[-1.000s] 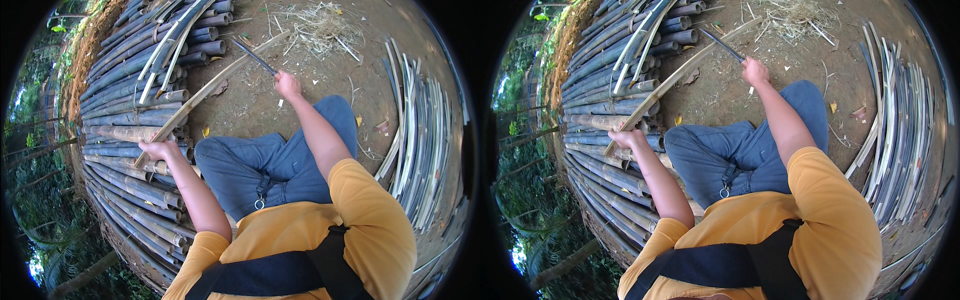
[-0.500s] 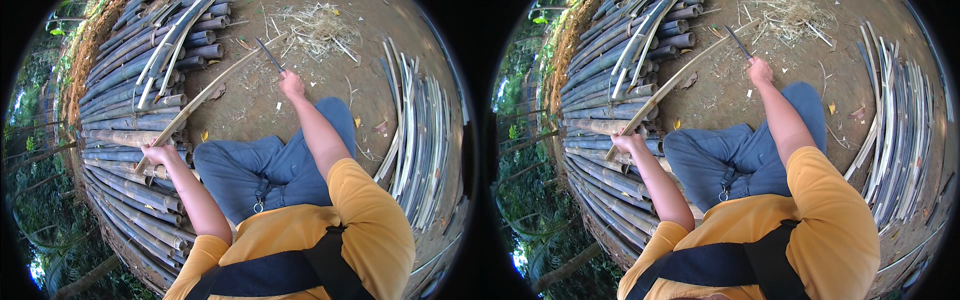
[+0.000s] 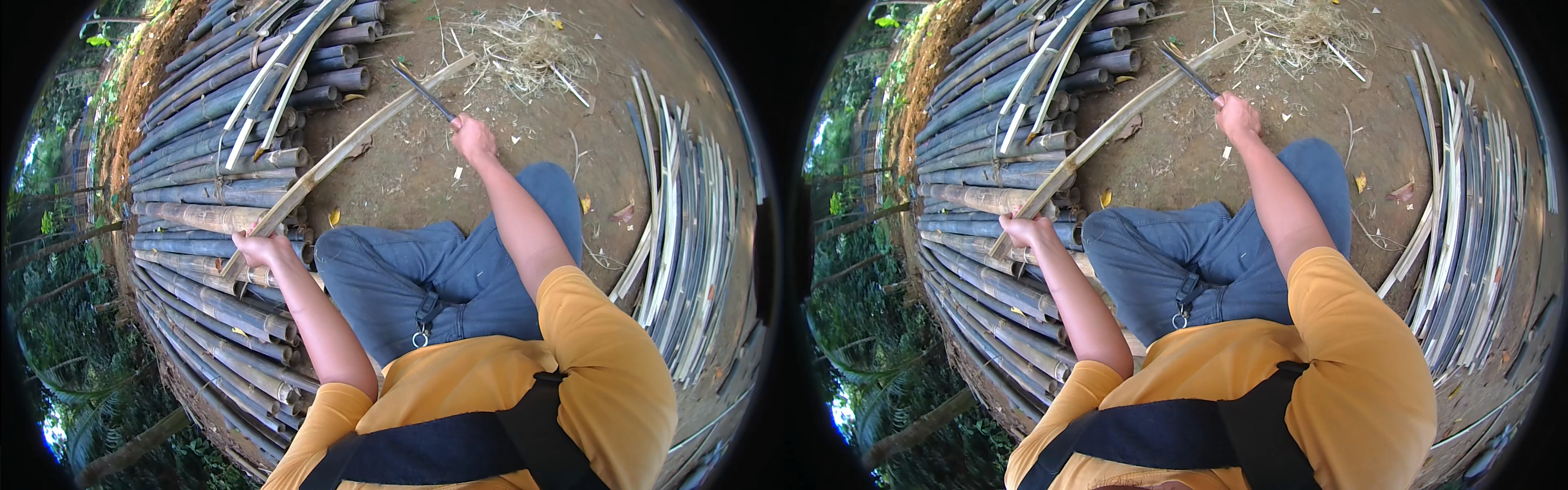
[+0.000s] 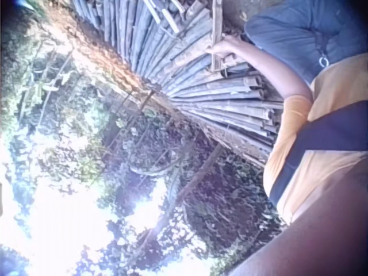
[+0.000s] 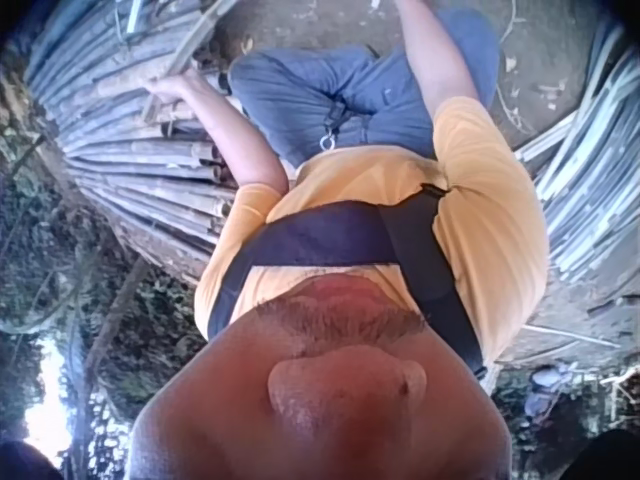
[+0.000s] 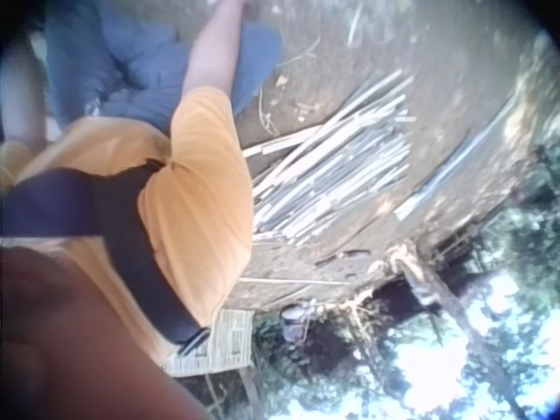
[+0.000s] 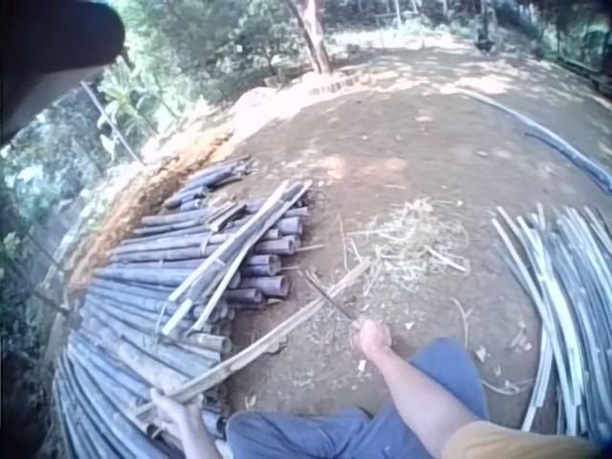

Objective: The person shaves a strip of bamboo by hand using a knife while sitting on the ground next to a pile of bamboo poles.

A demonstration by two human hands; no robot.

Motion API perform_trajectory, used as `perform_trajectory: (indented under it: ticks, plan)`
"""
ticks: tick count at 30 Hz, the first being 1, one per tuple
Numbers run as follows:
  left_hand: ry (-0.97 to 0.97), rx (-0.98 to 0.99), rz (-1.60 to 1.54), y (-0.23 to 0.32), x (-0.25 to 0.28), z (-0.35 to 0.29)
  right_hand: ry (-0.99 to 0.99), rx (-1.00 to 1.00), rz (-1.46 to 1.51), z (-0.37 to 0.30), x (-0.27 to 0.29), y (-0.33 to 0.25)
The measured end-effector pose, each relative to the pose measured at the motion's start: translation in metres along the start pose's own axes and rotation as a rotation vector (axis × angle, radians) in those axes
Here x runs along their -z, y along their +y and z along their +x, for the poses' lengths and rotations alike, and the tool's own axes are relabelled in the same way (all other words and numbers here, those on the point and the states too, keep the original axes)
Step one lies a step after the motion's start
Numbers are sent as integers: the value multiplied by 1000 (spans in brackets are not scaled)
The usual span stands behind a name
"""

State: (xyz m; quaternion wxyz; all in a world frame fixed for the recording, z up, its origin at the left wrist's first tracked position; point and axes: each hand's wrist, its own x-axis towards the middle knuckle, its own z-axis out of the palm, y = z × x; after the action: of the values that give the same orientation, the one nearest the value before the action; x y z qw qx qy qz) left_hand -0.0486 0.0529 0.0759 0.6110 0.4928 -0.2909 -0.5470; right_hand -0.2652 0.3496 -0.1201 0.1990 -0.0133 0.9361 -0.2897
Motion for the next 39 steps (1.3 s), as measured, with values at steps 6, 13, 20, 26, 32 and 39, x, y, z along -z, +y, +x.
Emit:
perform_trajectory:
  ticks: [6,13,20,26,32,39]
  plan:
    - [-5,0,31,0,-5,5,44,-19,-9,4,5,6]
    - [-24,-14,-4,-5,5,12,-26,89,-158,2,20,-3]
    - [0,-19,8,-7,6,18,26,37,-139,6,17,-6]
    - [5,-36,17,-8,1,11,23,17,-213,32,36,4]
    - [29,-55,-7,-13,13,29,-55,297,-391,25,56,12]
    - [17,-47,-22,-6,7,14,-68,253,-383,6,67,3]
